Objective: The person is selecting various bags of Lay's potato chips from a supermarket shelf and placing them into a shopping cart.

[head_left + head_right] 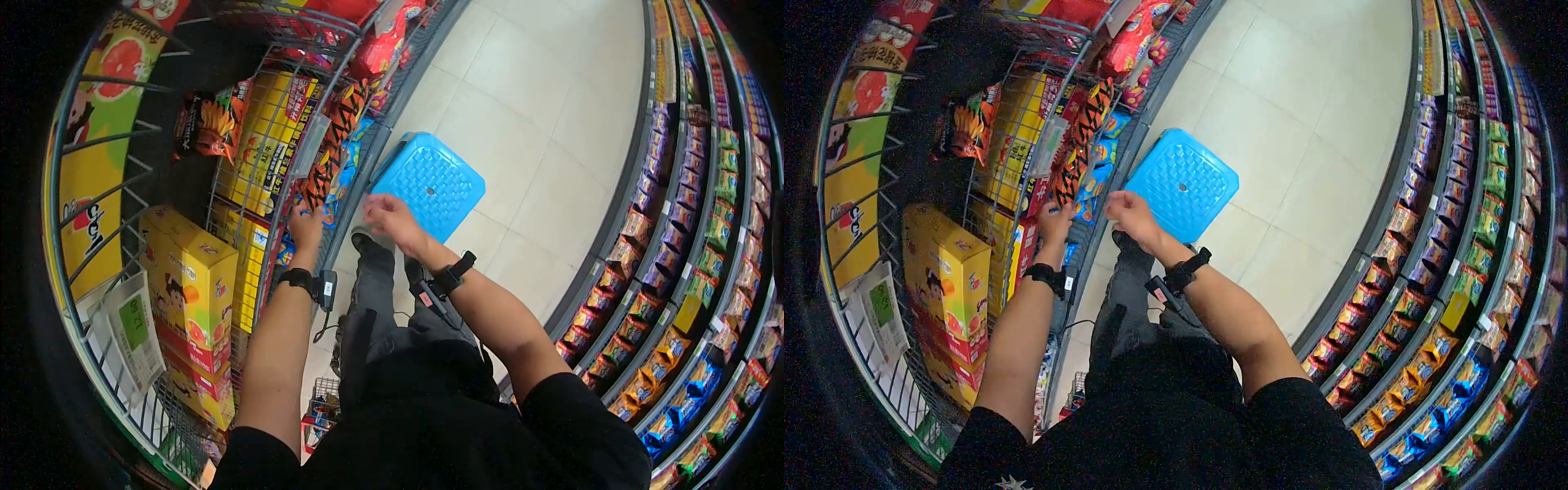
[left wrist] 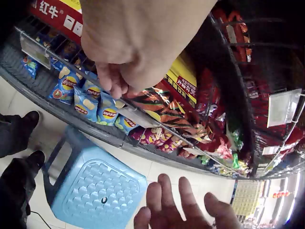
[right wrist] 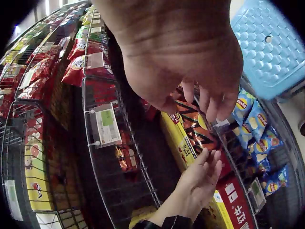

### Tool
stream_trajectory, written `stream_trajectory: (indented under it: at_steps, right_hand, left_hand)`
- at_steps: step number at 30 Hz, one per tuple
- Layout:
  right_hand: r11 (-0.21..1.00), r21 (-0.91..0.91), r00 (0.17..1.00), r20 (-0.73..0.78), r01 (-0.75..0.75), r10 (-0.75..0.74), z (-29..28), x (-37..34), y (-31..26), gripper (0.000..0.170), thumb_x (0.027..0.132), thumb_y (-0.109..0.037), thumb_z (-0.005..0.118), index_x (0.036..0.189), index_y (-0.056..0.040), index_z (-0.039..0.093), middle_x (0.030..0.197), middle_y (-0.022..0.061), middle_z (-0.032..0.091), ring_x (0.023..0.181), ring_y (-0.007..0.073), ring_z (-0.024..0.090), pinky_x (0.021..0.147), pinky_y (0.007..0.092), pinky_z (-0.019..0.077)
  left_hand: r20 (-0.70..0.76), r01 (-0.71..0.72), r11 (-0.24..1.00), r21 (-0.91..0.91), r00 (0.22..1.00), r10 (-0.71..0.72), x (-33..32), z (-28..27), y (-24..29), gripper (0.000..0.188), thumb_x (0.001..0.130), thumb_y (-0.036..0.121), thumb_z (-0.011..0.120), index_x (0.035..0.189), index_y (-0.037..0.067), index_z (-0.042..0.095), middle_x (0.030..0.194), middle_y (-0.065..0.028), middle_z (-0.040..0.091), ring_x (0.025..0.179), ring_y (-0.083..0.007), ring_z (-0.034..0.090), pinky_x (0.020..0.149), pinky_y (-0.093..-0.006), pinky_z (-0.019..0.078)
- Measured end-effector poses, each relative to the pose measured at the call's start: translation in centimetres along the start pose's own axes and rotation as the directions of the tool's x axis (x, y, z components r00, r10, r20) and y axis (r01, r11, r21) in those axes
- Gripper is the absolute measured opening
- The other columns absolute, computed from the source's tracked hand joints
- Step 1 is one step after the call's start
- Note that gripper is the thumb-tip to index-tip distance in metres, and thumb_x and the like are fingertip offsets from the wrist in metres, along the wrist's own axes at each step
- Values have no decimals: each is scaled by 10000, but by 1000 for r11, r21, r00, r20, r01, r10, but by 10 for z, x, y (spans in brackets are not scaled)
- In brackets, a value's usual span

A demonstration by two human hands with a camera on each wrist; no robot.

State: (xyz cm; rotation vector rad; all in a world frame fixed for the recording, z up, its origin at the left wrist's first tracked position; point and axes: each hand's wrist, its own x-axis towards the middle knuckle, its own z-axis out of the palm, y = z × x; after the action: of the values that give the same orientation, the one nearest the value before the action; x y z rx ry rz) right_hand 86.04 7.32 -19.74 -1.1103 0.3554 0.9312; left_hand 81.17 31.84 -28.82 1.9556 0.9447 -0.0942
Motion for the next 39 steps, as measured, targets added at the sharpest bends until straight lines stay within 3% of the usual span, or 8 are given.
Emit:
stream_trajectory:
  at_steps: [4,9,17,19,21,24,35,39]
  right_hand:
    - [1000,-2,1000,10,-6,6,-4,4,5,416,862,-142,579,1265,-74,499,1134,27,582,990,138,587,813,321,483]
    - [999,-6,998,23,51,-51,-14,-10,9,438,867,-128,579,1290,-71,479,1180,45,569,992,143,598,818,313,490]
    - [910,-310,940,284,276,-188,-17,-58,21,801,742,-147,786,1403,-21,352,1314,154,486,1152,258,534,947,382,467]
    - [909,-295,920,347,294,-185,-11,-84,14,882,723,-163,820,1427,-23,308,1350,156,454,1240,247,470,1010,392,420]
    - [811,-246,775,526,531,-349,-10,-101,8,923,763,-137,802,1467,-27,215,1385,117,429,1247,207,456,1046,338,385]
    - [851,-289,781,592,438,-200,-12,-140,-16,748,720,-178,836,1323,-5,428,1296,106,521,1186,175,505,1011,353,414]
    - [963,-195,774,632,188,-23,36,-213,-10,303,912,-149,652,1166,-4,573,1072,41,661,946,90,602,848,277,503]
    - [984,-169,780,622,55,63,54,-227,20,285,926,-177,637,1154,-12,592,1067,39,659,945,99,610,840,278,504]
  left_hand:
    - [-16,48,990,-136,999,-51,-1,-9,5,284,884,151,654,1069,-24,530,824,-110,686,663,-150,647,580,-254,493]
    - [-45,-310,949,48,949,312,-68,-30,45,172,898,135,629,912,-27,575,743,-59,633,644,-140,603,632,-268,484]
    - [-40,-564,814,139,818,574,-209,-87,105,181,949,173,563,940,-7,554,1283,-154,519,1132,-198,497,903,-323,420]
    - [47,-342,870,-355,923,381,-235,-93,104,219,969,215,547,973,-4,542,1321,-165,511,1133,-188,508,912,-324,421]
    - [38,-276,902,-331,951,306,-263,-104,103,222,980,230,538,969,8,534,1160,-112,589,1004,-131,538,841,-288,431]
    - [42,-192,897,-398,973,227,-306,-112,123,171,987,195,517,928,35,529,815,20,534,764,-43,468,702,-218,398]
    - [-82,-261,760,-595,961,266,-407,-108,101,696,845,216,691,1401,28,318,1324,-116,476,1212,-182,478,1019,-326,384]
    - [-154,-80,823,-563,988,-9,-445,-94,76,794,765,102,775,1396,-23,309,1278,-117,526,1171,-200,529,998,-331,416]
